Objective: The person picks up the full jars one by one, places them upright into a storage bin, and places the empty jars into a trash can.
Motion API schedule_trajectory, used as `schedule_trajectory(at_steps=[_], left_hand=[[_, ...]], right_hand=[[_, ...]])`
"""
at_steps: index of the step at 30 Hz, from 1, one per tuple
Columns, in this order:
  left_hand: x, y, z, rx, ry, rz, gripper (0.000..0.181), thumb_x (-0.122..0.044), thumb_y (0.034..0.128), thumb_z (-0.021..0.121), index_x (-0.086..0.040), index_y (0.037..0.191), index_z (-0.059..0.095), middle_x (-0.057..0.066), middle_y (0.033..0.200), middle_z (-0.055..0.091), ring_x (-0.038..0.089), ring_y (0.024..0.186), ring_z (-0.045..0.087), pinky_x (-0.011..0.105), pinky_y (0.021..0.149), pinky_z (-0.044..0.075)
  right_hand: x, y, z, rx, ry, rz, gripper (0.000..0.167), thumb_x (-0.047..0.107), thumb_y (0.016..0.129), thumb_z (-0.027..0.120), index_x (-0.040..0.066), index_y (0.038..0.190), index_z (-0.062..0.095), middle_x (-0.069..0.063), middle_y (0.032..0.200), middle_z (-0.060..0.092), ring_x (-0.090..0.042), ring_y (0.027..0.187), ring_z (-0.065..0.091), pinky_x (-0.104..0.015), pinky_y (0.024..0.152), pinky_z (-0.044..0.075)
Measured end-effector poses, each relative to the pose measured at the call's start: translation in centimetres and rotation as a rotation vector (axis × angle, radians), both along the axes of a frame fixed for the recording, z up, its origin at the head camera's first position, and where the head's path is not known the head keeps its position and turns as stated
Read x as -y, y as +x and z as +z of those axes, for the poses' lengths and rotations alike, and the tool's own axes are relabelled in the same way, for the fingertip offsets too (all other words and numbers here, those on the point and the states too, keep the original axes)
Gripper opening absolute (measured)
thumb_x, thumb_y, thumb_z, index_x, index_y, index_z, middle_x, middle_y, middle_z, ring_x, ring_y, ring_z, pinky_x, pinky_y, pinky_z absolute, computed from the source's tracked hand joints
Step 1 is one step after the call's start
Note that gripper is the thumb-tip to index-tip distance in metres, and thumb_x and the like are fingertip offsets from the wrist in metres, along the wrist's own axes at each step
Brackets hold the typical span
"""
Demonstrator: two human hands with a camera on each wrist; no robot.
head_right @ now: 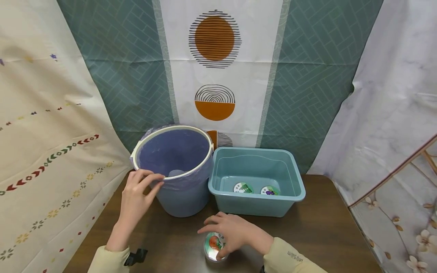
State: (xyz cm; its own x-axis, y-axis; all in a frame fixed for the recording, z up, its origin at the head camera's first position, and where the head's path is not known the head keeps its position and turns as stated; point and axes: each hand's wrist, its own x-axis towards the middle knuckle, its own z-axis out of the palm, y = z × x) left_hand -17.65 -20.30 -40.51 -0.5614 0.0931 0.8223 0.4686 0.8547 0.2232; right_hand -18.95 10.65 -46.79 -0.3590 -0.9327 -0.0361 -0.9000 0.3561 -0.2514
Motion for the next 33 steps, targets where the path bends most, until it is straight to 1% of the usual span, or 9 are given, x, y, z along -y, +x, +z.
schedule_trajectory(at_steps=[4, 8, 12, 14, 16, 18, 24, 29, 33], left_hand=[[0.0, 0.0, 0.0, 0.003, 0.004, 0.001, 0.019, -0.014, 0.0787, 0.083, -0.019, 0.096, 0.075, 0.004, 0.096, 0.062, 0.027, 0.095, 0.052, 0.045, 0.078, 0.054], [0.1, -0.1, -0.1, 0.004, 0.007, -0.001, 0.019, -0.014, 0.0788, 0.083, -0.019, 0.096, 0.075, 0.004, 0.096, 0.062, 0.026, 0.095, 0.052, 0.043, 0.071, 0.052], [0.1, -0.1, -0.2, 0.004, 0.01, -0.005, 0.019, -0.015, 0.0788, 0.083, -0.019, 0.096, 0.075, 0.004, 0.096, 0.062, 0.026, 0.095, 0.052, 0.042, 0.071, 0.052], [0.1, -0.1, -0.2, 0.004, 0.012, -0.007, 0.019, -0.015, 0.0788, 0.083, -0.019, 0.096, 0.075, 0.004, 0.096, 0.062, 0.026, 0.095, 0.052, 0.042, 0.072, 0.051], [0.1, -0.1, -0.2, 0.003, 0.014, -0.008, 0.019, -0.015, 0.0787, 0.083, -0.019, 0.096, 0.075, 0.004, 0.096, 0.062, 0.026, 0.095, 0.051, 0.042, 0.072, 0.051], [0.1, -0.1, -0.2, 0.0, 0.016, -0.009, 0.019, -0.015, 0.0786, 0.083, -0.019, 0.096, 0.075, 0.004, 0.096, 0.062, 0.026, 0.094, 0.051, 0.042, 0.072, 0.051], [0.1, -0.1, -0.2, 0.008, 0.019, -0.011, 0.019, -0.015, 0.0785, 0.083, -0.019, 0.096, 0.076, 0.005, 0.096, 0.062, 0.026, 0.093, 0.051, 0.041, 0.074, 0.049], [0.1, -0.1, -0.2, 0.005, 0.025, -0.015, 0.02, -0.014, 0.0778, 0.083, -0.018, 0.096, 0.076, 0.005, 0.096, 0.062, 0.026, 0.093, 0.051, 0.04, 0.075, 0.049], [0.1, -0.1, -0.2, 0.007, 0.035, -0.021, 0.02, -0.013, 0.0777, 0.083, -0.018, 0.095, 0.076, 0.005, 0.095, 0.062, 0.026, 0.094, 0.051, 0.04, 0.075, 0.049]], right_hand=[[0.1, 0.4, -0.8, -0.021, 0.036, 0.02, 0.084, 0.052, 0.073, 0.083, 0.039, 0.146, 0.044, 0.002, 0.146, 0.049, -0.014, 0.12, 0.048, -0.029, 0.091, 0.05], [0.2, 0.6, -1.2, -0.005, 0.073, 0.023, 0.087, 0.047, 0.07, 0.087, 0.042, 0.145, 0.043, 0.001, 0.145, 0.049, -0.013, 0.117, 0.046, -0.027, 0.088, 0.05], [0.3, 0.7, -1.6, 0.02, 0.106, 0.027, 0.087, 0.037, 0.069, 0.088, 0.044, 0.144, 0.043, 0.001, 0.142, 0.049, -0.011, 0.113, 0.044, -0.024, 0.084, 0.048], [0.3, 0.8, -1.7, 0.019, 0.111, 0.033, 0.087, 0.033, 0.068, 0.088, 0.044, 0.143, 0.044, 0.001, 0.14, 0.05, -0.011, 0.11, 0.043, -0.023, 0.081, 0.048], [0.4, 0.8, -1.7, 0.019, 0.114, 0.035, 0.086, 0.03, 0.068, 0.089, 0.044, 0.141, 0.046, 0.001, 0.138, 0.05, -0.01, 0.109, 0.042, -0.022, 0.081, 0.047], [0.5, 0.7, -1.7, 0.01, 0.119, 0.041, 0.085, 0.031, 0.067, 0.089, 0.044, 0.14, 0.047, 0.002, 0.136, 0.051, -0.009, 0.108, 0.042, -0.022, 0.081, 0.047], [0.7, 0.6, -0.9, 0.001, 0.138, 0.043, 0.083, 0.035, 0.067, 0.09, 0.044, 0.138, 0.048, 0.007, 0.132, 0.051, -0.007, 0.106, 0.041, -0.02, 0.081, 0.047], [0.8, 0.5, 0.2, -0.006, 0.144, 0.037, 0.082, 0.034, 0.067, 0.089, 0.045, 0.138, 0.049, 0.009, 0.131, 0.051, -0.006, 0.107, 0.042, -0.019, 0.082, 0.047], [0.7, 0.2, 1.4, -0.008, 0.15, 0.036, 0.081, 0.035, 0.067, 0.089, 0.044, 0.138, 0.05, 0.008, 0.132, 0.051, -0.007, 0.108, 0.043, -0.02, 0.082, 0.048]])
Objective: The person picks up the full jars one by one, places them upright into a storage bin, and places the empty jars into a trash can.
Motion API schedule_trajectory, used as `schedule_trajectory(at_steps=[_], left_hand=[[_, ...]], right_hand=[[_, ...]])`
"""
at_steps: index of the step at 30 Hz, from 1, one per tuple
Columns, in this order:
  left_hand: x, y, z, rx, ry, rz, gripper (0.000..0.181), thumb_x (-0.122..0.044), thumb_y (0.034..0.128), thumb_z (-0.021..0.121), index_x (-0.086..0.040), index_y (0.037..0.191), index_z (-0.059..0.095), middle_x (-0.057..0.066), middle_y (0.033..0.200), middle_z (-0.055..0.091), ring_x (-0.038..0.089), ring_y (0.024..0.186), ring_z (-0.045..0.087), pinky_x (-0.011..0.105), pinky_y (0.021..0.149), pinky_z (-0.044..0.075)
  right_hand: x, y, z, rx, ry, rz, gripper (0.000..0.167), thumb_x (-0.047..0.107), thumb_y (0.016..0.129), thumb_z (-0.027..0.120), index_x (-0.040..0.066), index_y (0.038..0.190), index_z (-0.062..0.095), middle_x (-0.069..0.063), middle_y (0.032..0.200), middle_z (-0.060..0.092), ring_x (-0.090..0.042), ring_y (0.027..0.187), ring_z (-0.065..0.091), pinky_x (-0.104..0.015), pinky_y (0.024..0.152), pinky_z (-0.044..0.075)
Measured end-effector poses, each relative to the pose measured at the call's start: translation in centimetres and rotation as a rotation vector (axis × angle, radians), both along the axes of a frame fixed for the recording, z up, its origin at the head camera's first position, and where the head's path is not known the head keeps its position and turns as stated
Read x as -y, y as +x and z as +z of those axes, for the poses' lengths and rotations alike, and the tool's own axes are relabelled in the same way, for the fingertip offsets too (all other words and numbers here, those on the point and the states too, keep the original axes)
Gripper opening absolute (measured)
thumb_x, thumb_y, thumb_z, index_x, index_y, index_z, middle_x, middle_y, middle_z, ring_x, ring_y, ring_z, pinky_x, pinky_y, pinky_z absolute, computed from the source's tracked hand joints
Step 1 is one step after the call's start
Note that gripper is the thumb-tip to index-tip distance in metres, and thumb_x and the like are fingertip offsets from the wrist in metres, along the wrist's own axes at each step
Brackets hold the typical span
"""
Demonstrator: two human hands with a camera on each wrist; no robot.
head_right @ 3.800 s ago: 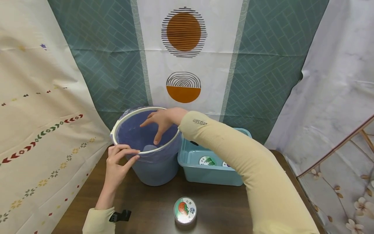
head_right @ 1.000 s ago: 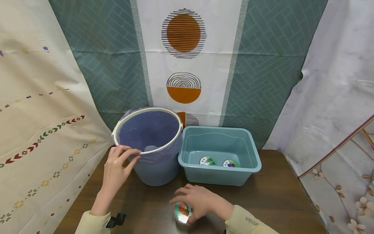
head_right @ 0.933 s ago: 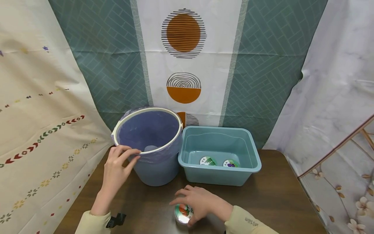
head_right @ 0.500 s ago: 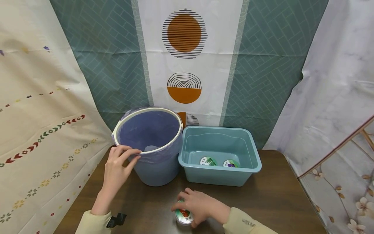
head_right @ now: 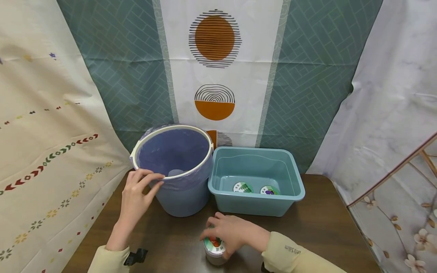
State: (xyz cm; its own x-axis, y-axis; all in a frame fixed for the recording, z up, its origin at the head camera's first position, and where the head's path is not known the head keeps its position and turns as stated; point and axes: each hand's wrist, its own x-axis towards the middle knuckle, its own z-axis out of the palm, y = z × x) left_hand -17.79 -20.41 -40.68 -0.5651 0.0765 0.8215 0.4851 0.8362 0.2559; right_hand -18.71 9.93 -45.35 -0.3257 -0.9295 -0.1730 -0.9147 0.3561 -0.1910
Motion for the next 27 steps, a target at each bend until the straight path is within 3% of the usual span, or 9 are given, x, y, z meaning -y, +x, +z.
schedule_trajectory(at_steps=[13, 22, 27], left_hand=[[0.0, 0.0, 0.0, 0.002, 0.011, -0.003, 0.019, -0.013, 0.0781, 0.083, -0.018, 0.095, 0.076, 0.005, 0.095, 0.062, 0.026, 0.094, 0.051, 0.04, 0.074, 0.049], [0.0, -0.1, 0.0, -0.003, 0.016, -0.006, 0.019, -0.013, 0.078, 0.083, -0.018, 0.095, 0.076, 0.005, 0.096, 0.062, 0.026, 0.094, 0.05, 0.037, 0.077, 0.046], [0.0, 0.0, 0.0, 0.005, 0.015, -0.002, 0.019, -0.013, 0.0783, 0.083, -0.018, 0.095, 0.076, 0.005, 0.096, 0.062, 0.025, 0.094, 0.05, 0.037, 0.078, 0.047]], right_hand=[[0.1, -1.1, 5.3, -0.032, 0.09, -0.029, 0.074, 0.034, 0.071, 0.088, 0.048, 0.133, 0.051, 0.01, 0.136, 0.047, -0.01, 0.109, 0.043, -0.021, 0.081, 0.049], [0.1, -1.0, 8.0, -0.051, 0.098, -0.002, 0.069, 0.031, 0.075, 0.086, 0.052, 0.13, 0.051, 0.008, 0.139, 0.046, -0.012, 0.113, 0.046, -0.023, 0.084, 0.049], [0.3, -0.9, 10.3, -0.049, 0.114, 0.001, 0.067, 0.031, 0.075, 0.087, 0.05, 0.129, 0.052, 0.009, 0.139, 0.045, -0.013, 0.114, 0.047, -0.021, 0.08, 0.05]])
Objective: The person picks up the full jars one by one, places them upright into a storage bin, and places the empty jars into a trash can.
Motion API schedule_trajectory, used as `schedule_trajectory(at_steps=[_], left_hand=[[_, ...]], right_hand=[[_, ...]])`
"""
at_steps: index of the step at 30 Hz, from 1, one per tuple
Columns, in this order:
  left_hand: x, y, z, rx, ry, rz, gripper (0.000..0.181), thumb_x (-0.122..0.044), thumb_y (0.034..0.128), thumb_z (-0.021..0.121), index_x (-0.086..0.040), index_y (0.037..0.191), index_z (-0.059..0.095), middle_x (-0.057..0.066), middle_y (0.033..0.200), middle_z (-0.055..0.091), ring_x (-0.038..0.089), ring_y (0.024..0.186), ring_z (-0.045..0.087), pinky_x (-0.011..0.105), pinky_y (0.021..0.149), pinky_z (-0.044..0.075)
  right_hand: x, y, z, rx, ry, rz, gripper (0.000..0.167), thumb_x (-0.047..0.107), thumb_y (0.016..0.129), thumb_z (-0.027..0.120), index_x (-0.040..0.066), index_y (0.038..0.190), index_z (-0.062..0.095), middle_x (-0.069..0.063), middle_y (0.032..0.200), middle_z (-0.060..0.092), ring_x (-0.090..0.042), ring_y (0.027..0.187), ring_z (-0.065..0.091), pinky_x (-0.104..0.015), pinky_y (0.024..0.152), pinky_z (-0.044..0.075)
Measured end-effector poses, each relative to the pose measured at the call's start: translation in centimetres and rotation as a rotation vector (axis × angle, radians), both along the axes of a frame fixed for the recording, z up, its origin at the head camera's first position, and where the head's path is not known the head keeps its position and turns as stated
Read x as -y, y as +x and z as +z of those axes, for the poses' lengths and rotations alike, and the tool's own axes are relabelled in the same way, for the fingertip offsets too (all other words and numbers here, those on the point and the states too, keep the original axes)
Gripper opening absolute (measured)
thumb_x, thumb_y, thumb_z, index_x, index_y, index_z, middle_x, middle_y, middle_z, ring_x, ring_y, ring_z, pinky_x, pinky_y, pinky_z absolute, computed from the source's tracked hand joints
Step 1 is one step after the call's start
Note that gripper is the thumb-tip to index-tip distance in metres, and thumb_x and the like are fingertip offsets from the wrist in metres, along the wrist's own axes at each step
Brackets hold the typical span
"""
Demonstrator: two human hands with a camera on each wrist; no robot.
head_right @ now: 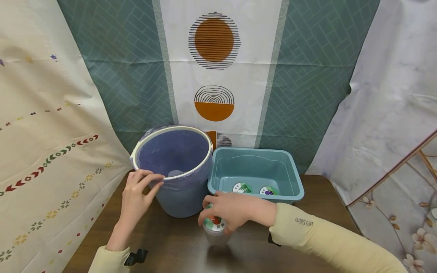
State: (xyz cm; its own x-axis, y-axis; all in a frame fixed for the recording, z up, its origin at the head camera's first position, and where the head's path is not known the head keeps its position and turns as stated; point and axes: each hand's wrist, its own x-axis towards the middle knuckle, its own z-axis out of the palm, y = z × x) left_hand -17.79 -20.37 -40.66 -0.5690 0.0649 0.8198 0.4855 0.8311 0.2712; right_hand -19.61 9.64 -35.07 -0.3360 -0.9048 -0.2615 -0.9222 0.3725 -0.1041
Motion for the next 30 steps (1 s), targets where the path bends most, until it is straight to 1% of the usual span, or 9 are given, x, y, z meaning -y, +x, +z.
schedule_trajectory(at_steps=[3, 7, 9, 12, 18, 21, 26, 28, 30], left_hand=[[0.0, 0.0, 0.0, 0.003, 0.001, 0.002, 0.019, -0.013, 0.0784, 0.083, -0.018, 0.095, 0.076, 0.005, 0.096, 0.062, 0.025, 0.094, 0.05, 0.038, 0.077, 0.047], [0.0, 0.0, 0.0, 0.002, 0.001, 0.004, 0.019, -0.013, 0.0782, 0.083, -0.018, 0.095, 0.076, 0.005, 0.096, 0.062, 0.026, 0.094, 0.05, 0.038, 0.077, 0.047], [0.0, 0.0, 0.0, 0.001, 0.0, 0.004, 0.019, -0.013, 0.0782, 0.083, -0.018, 0.095, 0.076, 0.005, 0.096, 0.062, 0.026, 0.094, 0.05, 0.038, 0.077, 0.047], [0.0, 0.0, 0.0, 0.008, -0.001, 0.004, 0.019, -0.012, 0.0782, 0.083, -0.018, 0.095, 0.076, 0.005, 0.096, 0.061, 0.026, 0.095, 0.05, 0.038, 0.077, 0.047], [-0.1, 0.0, 0.0, 0.022, 0.004, 0.005, 0.019, -0.012, 0.0785, 0.083, -0.018, 0.096, 0.076, 0.005, 0.096, 0.061, 0.025, 0.095, 0.05, 0.039, 0.076, 0.048], [-0.1, 0.0, 0.0, 0.03, 0.005, 0.008, 0.019, -0.012, 0.0787, 0.082, -0.018, 0.096, 0.076, 0.005, 0.096, 0.061, 0.025, 0.095, 0.05, 0.039, 0.076, 0.048], [0.0, 0.0, -0.1, 0.003, 0.008, 0.006, 0.021, -0.011, 0.0762, 0.084, -0.017, 0.094, 0.076, 0.005, 0.095, 0.061, 0.025, 0.093, 0.05, 0.04, 0.076, 0.047], [0.0, 0.0, -0.1, -0.004, 0.01, 0.007, 0.021, -0.01, 0.0755, 0.084, -0.017, 0.094, 0.076, 0.005, 0.095, 0.061, 0.025, 0.093, 0.05, 0.041, 0.075, 0.048], [-0.1, 0.0, -0.1, 0.004, 0.012, 0.009, 0.021, -0.011, 0.0757, 0.084, -0.017, 0.094, 0.076, 0.005, 0.095, 0.061, 0.025, 0.093, 0.05, 0.042, 0.075, 0.048]], right_hand=[[0.3, -0.2, 1.8, -0.004, 0.025, -0.007, 0.065, 0.032, 0.075, 0.087, 0.05, 0.128, 0.053, 0.01, 0.137, 0.045, -0.012, 0.112, 0.047, -0.021, 0.077, 0.05], [0.8, -0.7, 4.2, 0.029, 0.055, 0.008, 0.064, 0.035, 0.075, 0.086, 0.046, 0.129, 0.053, 0.009, 0.135, 0.046, -0.012, 0.111, 0.047, -0.022, 0.08, 0.05], [1.2, -1.1, 5.5, 0.058, 0.063, 0.017, 0.065, 0.036, 0.075, 0.087, 0.044, 0.13, 0.053, 0.007, 0.135, 0.047, -0.012, 0.112, 0.048, -0.022, 0.084, 0.051], [1.6, -1.8, 7.5, 0.095, 0.077, 0.01, 0.065, 0.037, 0.075, 0.087, 0.043, 0.131, 0.054, 0.006, 0.134, 0.048, -0.012, 0.112, 0.05, -0.024, 0.085, 0.051], [2.4, -3.2, 11.4, 0.186, 0.077, -0.008, 0.066, 0.032, 0.075, 0.087, 0.038, 0.132, 0.055, 0.005, 0.134, 0.049, -0.012, 0.116, 0.05, -0.029, 0.091, 0.05], [3.1, -3.8, 13.2, 0.182, 0.082, -0.004, 0.067, 0.032, 0.075, 0.087, 0.037, 0.133, 0.055, 0.004, 0.131, 0.05, -0.012, 0.117, 0.049, -0.031, 0.092, 0.05], [4.5, -5.0, 15.7, 0.13, 0.089, 0.011, 0.068, 0.033, 0.076, 0.086, 0.035, 0.135, 0.054, 0.003, 0.13, 0.051, -0.015, 0.119, 0.047, -0.035, 0.093, 0.048], [5.2, -5.5, 16.5, 0.13, 0.086, 0.01, 0.067, 0.033, 0.076, 0.085, 0.035, 0.136, 0.054, 0.002, 0.134, 0.051, -0.017, 0.122, 0.046, -0.037, 0.096, 0.048], [5.9, -6.3, 17.2, 0.13, 0.082, 0.011, 0.068, 0.033, 0.076, 0.085, 0.033, 0.136, 0.053, 0.002, 0.138, 0.051, -0.018, 0.126, 0.044, -0.04, 0.099, 0.048]])
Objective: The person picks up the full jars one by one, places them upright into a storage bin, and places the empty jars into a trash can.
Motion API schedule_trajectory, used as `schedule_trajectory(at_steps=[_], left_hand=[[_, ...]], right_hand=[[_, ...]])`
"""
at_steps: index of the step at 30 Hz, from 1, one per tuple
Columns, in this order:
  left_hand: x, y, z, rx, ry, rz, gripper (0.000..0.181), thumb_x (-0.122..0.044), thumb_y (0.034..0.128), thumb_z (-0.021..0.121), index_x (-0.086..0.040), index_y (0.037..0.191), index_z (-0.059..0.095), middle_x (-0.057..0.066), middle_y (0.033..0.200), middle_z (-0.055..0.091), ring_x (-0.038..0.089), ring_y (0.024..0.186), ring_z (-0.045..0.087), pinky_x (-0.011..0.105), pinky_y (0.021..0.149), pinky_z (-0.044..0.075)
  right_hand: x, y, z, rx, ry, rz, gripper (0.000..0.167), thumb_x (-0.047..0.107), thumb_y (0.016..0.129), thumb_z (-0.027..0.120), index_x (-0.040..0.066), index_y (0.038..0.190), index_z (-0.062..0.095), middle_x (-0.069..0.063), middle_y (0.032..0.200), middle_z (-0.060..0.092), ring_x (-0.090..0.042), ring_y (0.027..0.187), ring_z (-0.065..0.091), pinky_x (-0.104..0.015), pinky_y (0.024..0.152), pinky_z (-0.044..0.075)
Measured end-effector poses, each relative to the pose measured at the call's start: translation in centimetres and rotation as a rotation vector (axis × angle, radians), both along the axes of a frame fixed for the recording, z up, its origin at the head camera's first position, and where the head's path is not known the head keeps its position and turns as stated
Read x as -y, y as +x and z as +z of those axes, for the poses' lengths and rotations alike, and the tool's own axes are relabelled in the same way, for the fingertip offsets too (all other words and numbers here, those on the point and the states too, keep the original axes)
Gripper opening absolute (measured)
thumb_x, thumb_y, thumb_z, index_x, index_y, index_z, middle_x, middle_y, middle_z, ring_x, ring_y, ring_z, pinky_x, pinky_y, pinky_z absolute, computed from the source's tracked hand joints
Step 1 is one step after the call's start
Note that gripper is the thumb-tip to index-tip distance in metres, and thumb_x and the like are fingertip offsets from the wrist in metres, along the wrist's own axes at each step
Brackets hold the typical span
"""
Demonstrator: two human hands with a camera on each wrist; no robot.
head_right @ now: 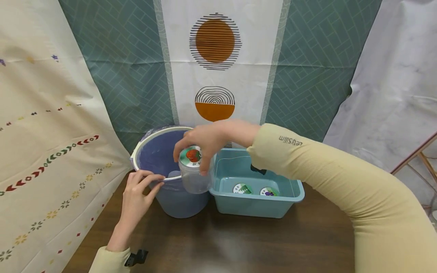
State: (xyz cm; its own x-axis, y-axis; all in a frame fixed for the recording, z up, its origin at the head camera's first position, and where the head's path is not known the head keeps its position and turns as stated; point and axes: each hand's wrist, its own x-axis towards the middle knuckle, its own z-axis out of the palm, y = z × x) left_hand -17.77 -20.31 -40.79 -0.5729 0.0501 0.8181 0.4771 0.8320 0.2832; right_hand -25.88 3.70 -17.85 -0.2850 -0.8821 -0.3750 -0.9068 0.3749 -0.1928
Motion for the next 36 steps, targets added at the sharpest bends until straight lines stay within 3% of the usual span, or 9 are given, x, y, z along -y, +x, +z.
schedule_trajectory(at_steps=[9, 13, 18, 23, 27, 31, 36], left_hand=[[0.0, 0.1, -0.1, 0.017, 0.002, 0.003, 0.02, -0.013, 0.0773, 0.084, -0.018, 0.095, 0.076, 0.004, 0.095, 0.061, 0.024, 0.095, 0.05, 0.04, 0.076, 0.048], [-0.1, 0.0, -0.3, -0.004, 0.023, -0.007, 0.019, -0.012, 0.0772, 0.084, -0.018, 0.094, 0.076, 0.004, 0.096, 0.061, 0.025, 0.096, 0.05, 0.037, 0.078, 0.044], [0.0, -0.2, -0.4, -0.012, 0.032, -0.015, 0.019, -0.013, 0.0776, 0.083, -0.018, 0.095, 0.076, 0.004, 0.096, 0.061, 0.026, 0.096, 0.05, 0.035, 0.079, 0.043], [0.1, -0.3, -0.4, -0.025, 0.038, -0.015, 0.02, -0.012, 0.0765, 0.084, -0.017, 0.094, 0.077, 0.005, 0.095, 0.061, 0.027, 0.095, 0.05, 0.036, 0.08, 0.043], [0.2, -0.3, -0.4, -0.035, 0.047, -0.019, 0.02, -0.011, 0.0758, 0.084, -0.017, 0.093, 0.077, 0.006, 0.095, 0.061, 0.027, 0.095, 0.05, 0.036, 0.08, 0.042], [0.1, -0.3, -0.4, -0.03, 0.054, -0.029, 0.02, -0.011, 0.0764, 0.084, -0.017, 0.094, 0.077, 0.006, 0.095, 0.061, 0.028, 0.095, 0.05, 0.036, 0.081, 0.041], [-0.1, -0.4, -0.5, -0.024, 0.06, -0.034, 0.019, -0.011, 0.0765, 0.084, -0.017, 0.093, 0.077, 0.006, 0.095, 0.061, 0.027, 0.095, 0.05, 0.035, 0.081, 0.04]], right_hand=[[3.0, -3.2, 2.1, -0.09, 0.025, -0.101, 0.069, 0.033, 0.078, 0.084, 0.037, 0.139, 0.051, 0.003, 0.149, 0.043, -0.018, 0.138, 0.04, -0.044, 0.109, 0.041], [4.2, -4.3, 2.4, -0.084, -0.01, -0.152, 0.067, 0.031, 0.08, 0.083, 0.04, 0.137, 0.052, 0.003, 0.148, 0.042, -0.017, 0.137, 0.039, -0.042, 0.108, 0.042], [6.2, -6.0, 2.3, -0.058, -0.063, -0.147, 0.066, 0.026, 0.081, 0.082, 0.035, 0.139, 0.051, 0.006, 0.151, 0.042, -0.014, 0.136, 0.041, -0.036, 0.105, 0.045], [8.4, -7.7, 1.7, -0.085, -0.095, -0.127, 0.068, 0.026, 0.083, 0.08, 0.03, 0.143, 0.049, 0.003, 0.152, 0.044, -0.016, 0.133, 0.046, -0.034, 0.103, 0.045], [9.7, -8.5, 0.7, -0.124, -0.095, -0.177, 0.068, 0.029, 0.084, 0.079, 0.034, 0.144, 0.049, 0.003, 0.15, 0.046, -0.015, 0.125, 0.048, -0.032, 0.098, 0.046], [10.4, -9.1, -0.4, -0.104, -0.114, -0.231, 0.068, 0.029, 0.084, 0.078, 0.034, 0.145, 0.049, 0.004, 0.149, 0.046, -0.015, 0.116, 0.05, -0.03, 0.092, 0.046], [10.9, -9.7, -1.6, -0.069, -0.154, -0.292, 0.067, 0.028, 0.084, 0.078, 0.034, 0.145, 0.049, 0.003, 0.155, 0.04, -0.014, 0.127, 0.047, -0.03, 0.096, 0.046]])
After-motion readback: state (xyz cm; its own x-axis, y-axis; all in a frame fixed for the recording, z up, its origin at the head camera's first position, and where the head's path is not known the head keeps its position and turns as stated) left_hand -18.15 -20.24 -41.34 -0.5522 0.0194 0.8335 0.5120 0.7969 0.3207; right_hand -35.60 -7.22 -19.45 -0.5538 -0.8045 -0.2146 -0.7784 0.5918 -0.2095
